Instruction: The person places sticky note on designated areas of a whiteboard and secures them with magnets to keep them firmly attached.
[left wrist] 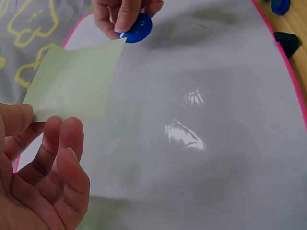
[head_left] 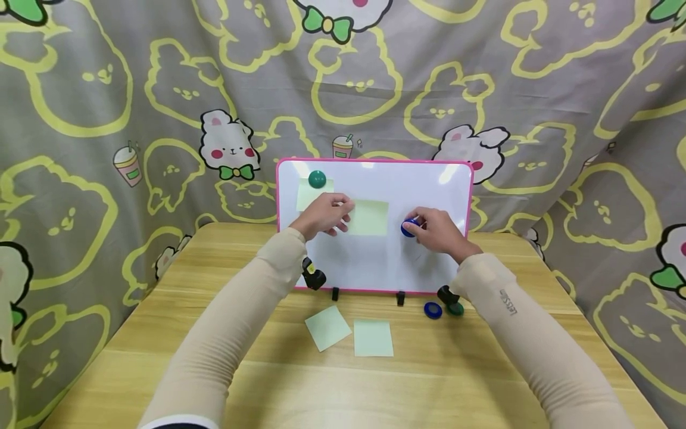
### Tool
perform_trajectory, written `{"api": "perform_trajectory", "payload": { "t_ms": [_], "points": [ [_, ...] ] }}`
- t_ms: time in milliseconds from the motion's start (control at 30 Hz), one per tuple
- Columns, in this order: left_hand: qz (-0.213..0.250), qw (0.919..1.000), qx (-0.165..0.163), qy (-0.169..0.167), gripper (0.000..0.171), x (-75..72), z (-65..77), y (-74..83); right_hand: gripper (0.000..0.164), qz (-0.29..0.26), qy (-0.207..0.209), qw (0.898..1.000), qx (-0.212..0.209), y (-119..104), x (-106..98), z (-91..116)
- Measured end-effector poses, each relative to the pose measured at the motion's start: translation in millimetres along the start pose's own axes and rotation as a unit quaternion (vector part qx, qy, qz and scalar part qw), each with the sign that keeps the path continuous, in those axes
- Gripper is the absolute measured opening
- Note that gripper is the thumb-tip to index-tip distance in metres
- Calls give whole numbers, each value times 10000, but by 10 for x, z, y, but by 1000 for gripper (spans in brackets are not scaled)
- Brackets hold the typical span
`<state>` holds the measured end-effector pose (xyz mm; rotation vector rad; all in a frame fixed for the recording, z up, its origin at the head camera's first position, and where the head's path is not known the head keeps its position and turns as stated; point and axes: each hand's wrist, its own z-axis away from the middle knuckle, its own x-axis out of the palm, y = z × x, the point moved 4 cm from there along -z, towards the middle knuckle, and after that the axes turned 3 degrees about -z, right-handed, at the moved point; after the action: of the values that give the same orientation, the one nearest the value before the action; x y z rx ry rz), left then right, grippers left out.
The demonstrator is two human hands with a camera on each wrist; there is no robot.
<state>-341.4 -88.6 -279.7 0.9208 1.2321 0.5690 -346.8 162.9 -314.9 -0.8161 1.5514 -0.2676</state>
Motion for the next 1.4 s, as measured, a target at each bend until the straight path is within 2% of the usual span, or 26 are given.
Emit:
{"api": "perform_trajectory", "payload": {
  "t_ms": [267, 600, 900, 1200, 1400],
  "points": [
    [9, 9999, 27, 101, 25, -36, -20, 121, 29, -69, -72, 9999, 66, -53, -65, -63],
    [-147, 9997, 23, 206, 24, 8, -93, 252, 26, -147, -76, 9998, -122, -135, -103, -80],
    [-259, 9991, 95, 325, 23, 1, -175, 298, 22, -141, 40, 9989, -449, -205, -154, -79],
    [-421, 9980, 92, 455, 24, -20, -257, 302, 20, -326, -404, 9973, -518, -264, -62, -98],
    [-544, 9973, -60, 484, 25, -9, -295, 292, 21, -331, -368, 9961, -727, -351, -36, -128]
  ]
}}
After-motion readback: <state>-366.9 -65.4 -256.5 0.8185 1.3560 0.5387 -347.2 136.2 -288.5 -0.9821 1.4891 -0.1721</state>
